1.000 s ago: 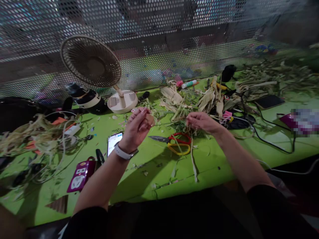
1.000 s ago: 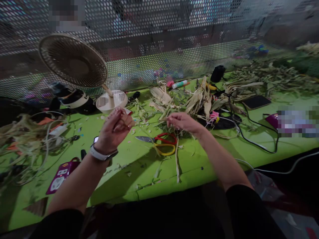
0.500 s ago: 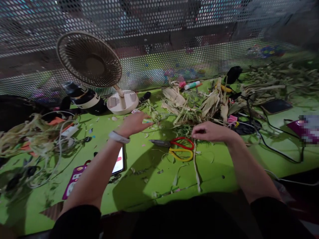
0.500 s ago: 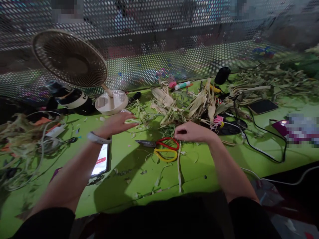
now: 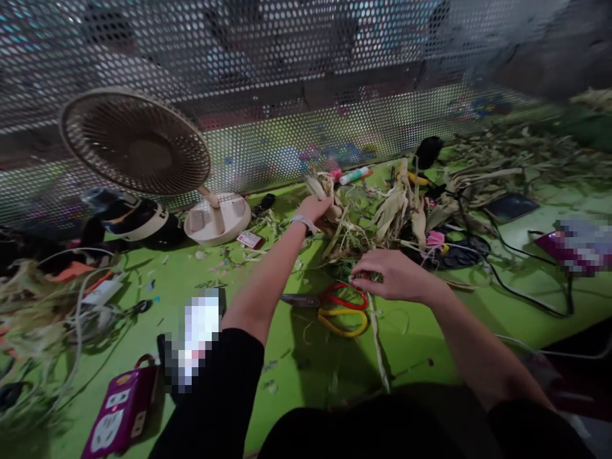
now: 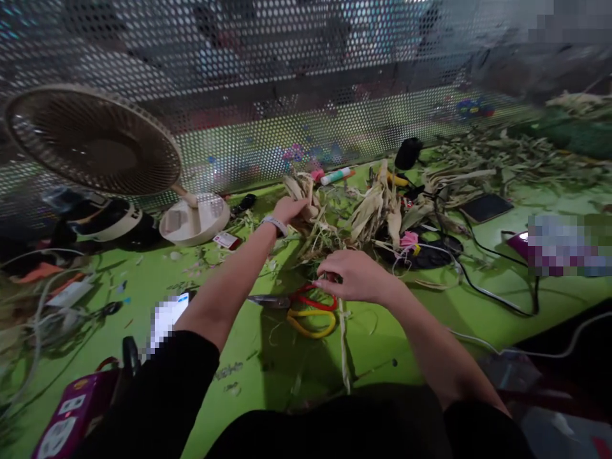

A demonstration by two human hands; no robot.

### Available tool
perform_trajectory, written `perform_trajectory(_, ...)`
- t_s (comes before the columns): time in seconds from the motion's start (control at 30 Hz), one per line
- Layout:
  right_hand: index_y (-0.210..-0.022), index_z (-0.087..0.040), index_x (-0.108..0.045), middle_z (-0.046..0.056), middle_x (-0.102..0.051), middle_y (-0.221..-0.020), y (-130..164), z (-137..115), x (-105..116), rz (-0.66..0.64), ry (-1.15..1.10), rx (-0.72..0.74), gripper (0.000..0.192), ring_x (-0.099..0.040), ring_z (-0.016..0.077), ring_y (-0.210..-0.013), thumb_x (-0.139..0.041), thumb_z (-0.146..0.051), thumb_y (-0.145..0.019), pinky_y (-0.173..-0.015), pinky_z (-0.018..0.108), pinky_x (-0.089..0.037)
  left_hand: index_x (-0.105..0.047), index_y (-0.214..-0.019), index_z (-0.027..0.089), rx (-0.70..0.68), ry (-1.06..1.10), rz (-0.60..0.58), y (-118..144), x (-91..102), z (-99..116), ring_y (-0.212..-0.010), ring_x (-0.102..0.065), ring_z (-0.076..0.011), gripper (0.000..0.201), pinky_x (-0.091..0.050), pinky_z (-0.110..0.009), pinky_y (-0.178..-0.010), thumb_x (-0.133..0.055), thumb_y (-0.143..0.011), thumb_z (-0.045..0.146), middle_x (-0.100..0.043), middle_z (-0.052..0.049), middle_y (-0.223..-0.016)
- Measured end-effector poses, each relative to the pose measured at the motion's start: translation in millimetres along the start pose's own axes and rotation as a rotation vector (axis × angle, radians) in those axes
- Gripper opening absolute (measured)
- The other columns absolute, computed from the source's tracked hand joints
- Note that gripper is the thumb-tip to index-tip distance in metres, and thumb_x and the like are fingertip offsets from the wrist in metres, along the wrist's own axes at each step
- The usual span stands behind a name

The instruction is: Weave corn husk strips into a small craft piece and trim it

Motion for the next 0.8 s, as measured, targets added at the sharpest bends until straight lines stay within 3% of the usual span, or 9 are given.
perform_trajectory(0.17,-0.09,-0.017,-0.07,0.006,-0.071,-0.079,-0.1,-5.6,10.4,0.18,-0.03,0.068,0.023,-0.062,0.0155,-0.075,-0.051,-0.03,-0.093,-0.071,0.029,-0.045,-0.067,-0.08,0.014,0.04,0.274,0.002,14.8,11.7,-12.0,-0.074,-0.068,-0.0213,0.018,-0.053,-0.032,-0.066,-0.054,-0.075,0.026,-0.071,-0.01,-0.077)
perform_trajectory(0.33,-0.087,-0.02,-0.069,0.006,-0.072,-0.079,-1.6,7.6,20.4,0.383,-0.102,0.04,0.019,-0.063,0.0158,-0.074,-0.052,-0.028,-0.092,-0.071,0.03,-0.049,-0.065,-0.086,0.017,-0.046,0.684,0.026,32.3,33.0,-10.9,-0.08,-0.067,-0.0167,0.023,-0.054,-0.029,-0.072,-0.065,-0.064,0.024,-0.072,-0.005,-0.089)
perform_trajectory(0.5,-0.086,-0.021,-0.069,0.008,-0.072,-0.084,1.7,25.7,31.7,0.567,-0.091,-0.076,0.018,-0.065,0.019,-0.08,-0.053,-0.03,-0.09,-0.076,0.035,-0.051,-0.062,-0.09,0.016,-0.19,0.642,0.075,41.6,46.7,-2.3,-0.088,-0.066,-0.0178,0.028,-0.054,-0.028,-0.074,-0.069,-0.064,0.025,-0.072,-0.006,-0.097)
perform_trajectory(0.57,-0.086,-0.021,-0.069,0.008,-0.071,-0.083,0.4,24.2,29.9,0.55,-0.095,-0.065,0.018,-0.064,0.0188,-0.08,-0.054,-0.03,-0.09,-0.075,0.035,-0.051,-0.061,-0.091,0.015,-0.183,0.615,0.141,39.9,51.0,-3.1,-0.087,-0.066,-0.0177,0.028,-0.054,-0.028,-0.073,-0.069,-0.066,0.025,-0.071,-0.007,-0.097)
perform_trajectory(0.7,-0.085,-0.02,-0.07,0.007,-0.072,-0.084,-8.2,5.2,9.8,0.324,-0.058,0.068,0.021,-0.063,0.0182,-0.078,-0.054,-0.031,-0.091,-0.074,0.034,-0.049,-0.054,-0.11,0.014,-0.035,0.538,0.172,29.4,47.5,-13.5,-0.088,-0.067,-0.0197,0.047,-0.056,-0.03,-0.07,-0.071,-0.071,0.034,-0.066,-0.013,-0.109)
perform_trajectory(0.8,-0.086,-0.018,-0.07,0.008,-0.072,-0.085,-10.3,-0.1,1.9,0.235,-0.041,0.095,0.025,-0.063,0.0182,-0.08,-0.052,-0.033,-0.092,-0.075,0.033,-0.048,-0.049,-0.123,0.012,-0.03,0.32,0.146,27.9,41.9,-14.0,-0.107,-0.063,-0.0255,0.059,-0.053,-0.038,-0.087,-0.068,-0.076,0.042,-0.06,-0.02,-0.123)
Point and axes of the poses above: each hand's wrist, its own y-axis away from the middle knuckle, its own x-axis out of the back of the hand, z = x × y, the point moved 8 cm from there along -y, towards the middle knuckle
